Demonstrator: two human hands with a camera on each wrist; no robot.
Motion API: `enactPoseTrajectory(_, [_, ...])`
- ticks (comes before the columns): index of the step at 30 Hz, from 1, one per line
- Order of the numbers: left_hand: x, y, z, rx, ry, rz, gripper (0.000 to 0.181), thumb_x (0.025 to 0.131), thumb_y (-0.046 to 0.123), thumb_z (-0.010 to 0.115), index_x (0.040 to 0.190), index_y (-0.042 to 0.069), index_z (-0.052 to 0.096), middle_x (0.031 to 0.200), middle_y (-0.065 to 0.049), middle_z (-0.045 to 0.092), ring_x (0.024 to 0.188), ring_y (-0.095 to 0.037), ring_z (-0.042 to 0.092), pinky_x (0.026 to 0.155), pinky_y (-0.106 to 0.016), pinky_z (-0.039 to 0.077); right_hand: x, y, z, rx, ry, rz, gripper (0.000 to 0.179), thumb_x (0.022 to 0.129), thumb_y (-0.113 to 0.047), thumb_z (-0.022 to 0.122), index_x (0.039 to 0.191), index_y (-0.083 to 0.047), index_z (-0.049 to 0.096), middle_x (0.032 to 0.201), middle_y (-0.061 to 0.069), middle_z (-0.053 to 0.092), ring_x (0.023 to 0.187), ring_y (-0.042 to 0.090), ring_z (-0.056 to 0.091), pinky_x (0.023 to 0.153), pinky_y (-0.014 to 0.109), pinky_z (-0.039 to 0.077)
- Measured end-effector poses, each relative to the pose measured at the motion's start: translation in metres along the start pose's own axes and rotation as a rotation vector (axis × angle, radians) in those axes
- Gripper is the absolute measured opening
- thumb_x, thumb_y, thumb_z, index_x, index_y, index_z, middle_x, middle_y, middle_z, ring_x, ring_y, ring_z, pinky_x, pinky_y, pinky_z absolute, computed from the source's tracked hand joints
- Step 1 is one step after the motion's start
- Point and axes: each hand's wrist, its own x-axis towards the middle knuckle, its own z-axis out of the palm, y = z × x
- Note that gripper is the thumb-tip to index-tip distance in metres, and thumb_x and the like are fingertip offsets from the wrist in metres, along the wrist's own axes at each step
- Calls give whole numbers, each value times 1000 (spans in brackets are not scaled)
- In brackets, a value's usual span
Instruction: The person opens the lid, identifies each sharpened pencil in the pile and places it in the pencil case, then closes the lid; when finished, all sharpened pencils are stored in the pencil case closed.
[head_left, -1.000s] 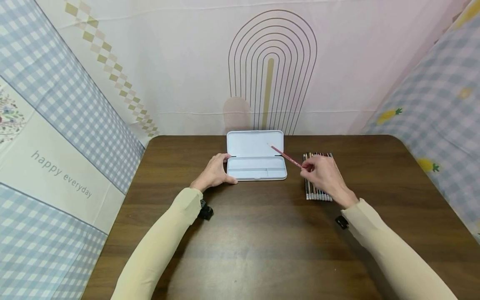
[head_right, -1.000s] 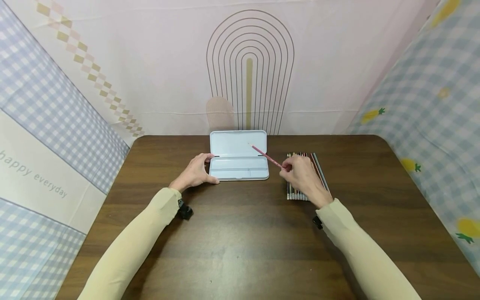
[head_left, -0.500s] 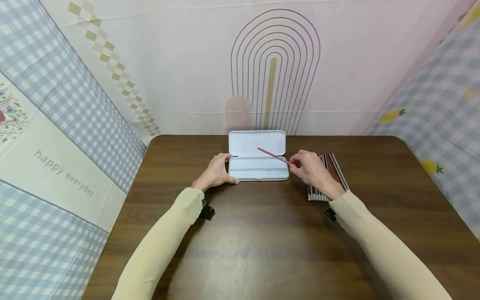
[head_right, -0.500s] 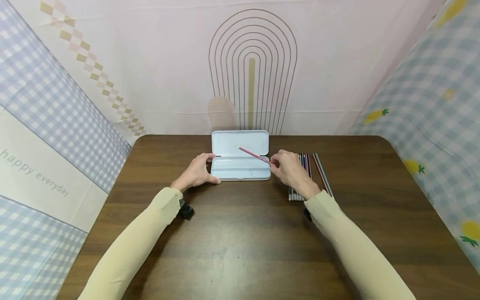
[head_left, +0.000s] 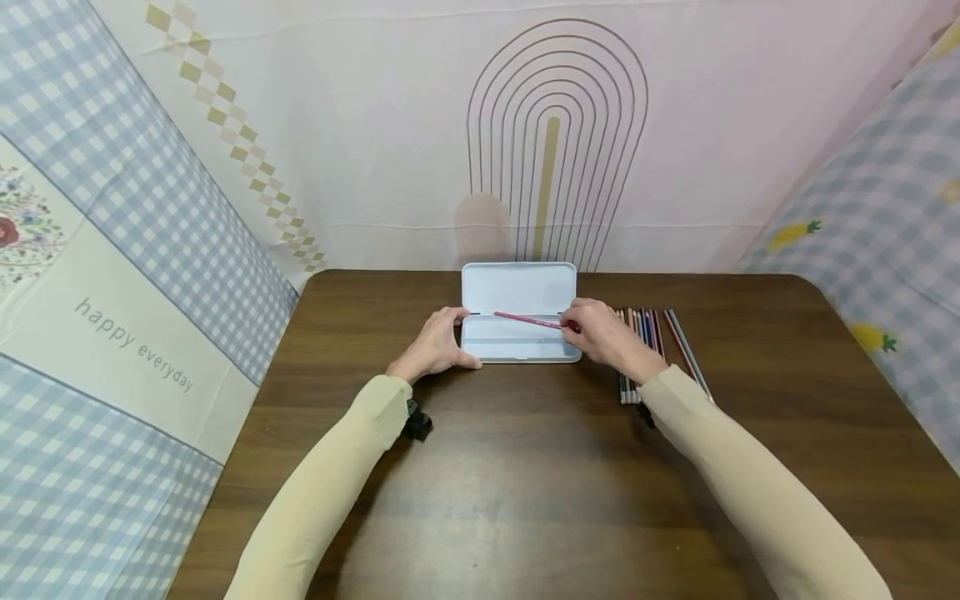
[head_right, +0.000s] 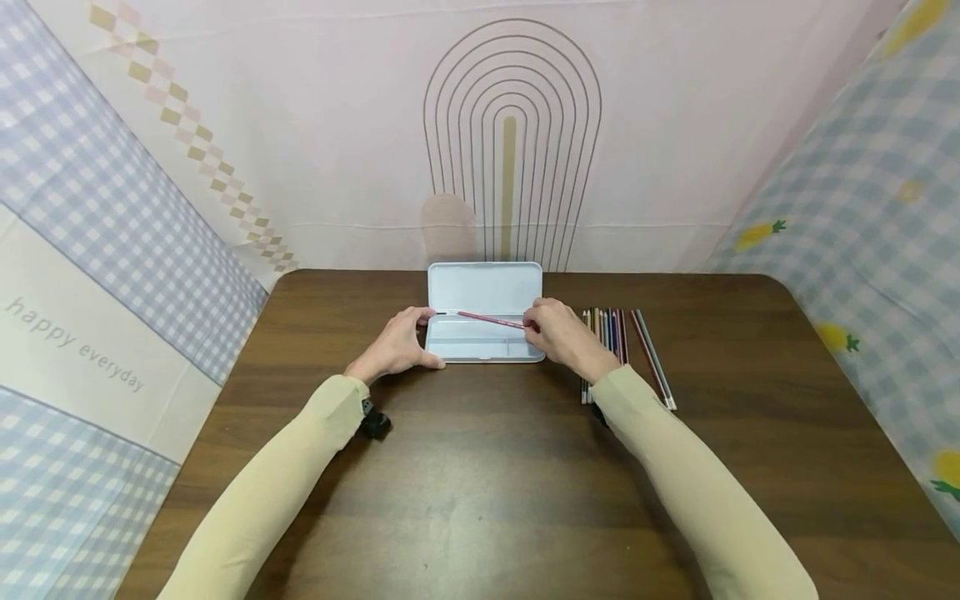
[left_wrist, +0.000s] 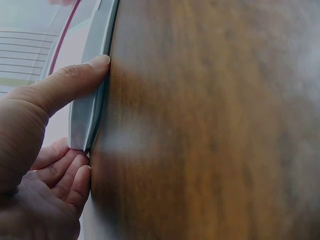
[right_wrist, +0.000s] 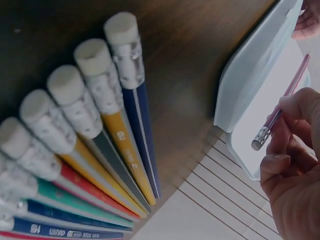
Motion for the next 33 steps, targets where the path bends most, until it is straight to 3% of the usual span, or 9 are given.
enactPoseTrajectory(6, [-8, 11, -6, -57, -11, -2, 101, 72, 28, 101, 156, 0, 51, 158, -23, 53, 149, -39, 47, 130, -54, 38, 9, 4, 7, -19, -32, -64, 12, 101, 0, 69, 104, 3, 80, 101, 17, 74, 89, 26, 65, 82, 43, 60])
enactPoseTrajectory(12, [1, -3, 3, -11, 7, 6, 104, 70, 34, 102, 156, 5, 51, 156, -18, 55, 147, -35, 49, 128, -51, 40, 20, 6, 13, -49, -67, -90, 11, 101, -1, 70, 100, 1, 80, 97, 14, 72, 85, 23, 60, 81, 41, 57])
enactPoseTrajectory(20, [-1, 1, 1, -47, 9, 9, 102, 72, 34, 101, 155, 3, 52, 156, -20, 55, 147, -36, 48, 129, -51, 38, 33, 9, 17, -63, -117, -145, 6, 98, 1, 74, 96, 2, 80, 94, 15, 73, 87, 26, 64, 85, 45, 60])
enactPoseTrajectory(24, [-4, 7, 0, -27, -1, 15, 101, 73, 33, 101, 155, 2, 51, 156, -21, 55, 146, -37, 49, 128, -52, 39, 36, 10, 16, -63, -169, -137, 6, 97, 1, 75, 97, 2, 81, 95, 16, 76, 89, 27, 67, 87, 47, 61])
enactPoseTrajectory(33, [5, -6, 5, -9, 15, -1, 102, 71, 33, 102, 155, 3, 51, 158, -19, 54, 149, -36, 48, 130, -50, 38, 53, 7, 9, -66, -313, -67, 9, 99, -2, 74, 96, -2, 81, 97, 14, 77, 87, 22, 64, 86, 42, 60])
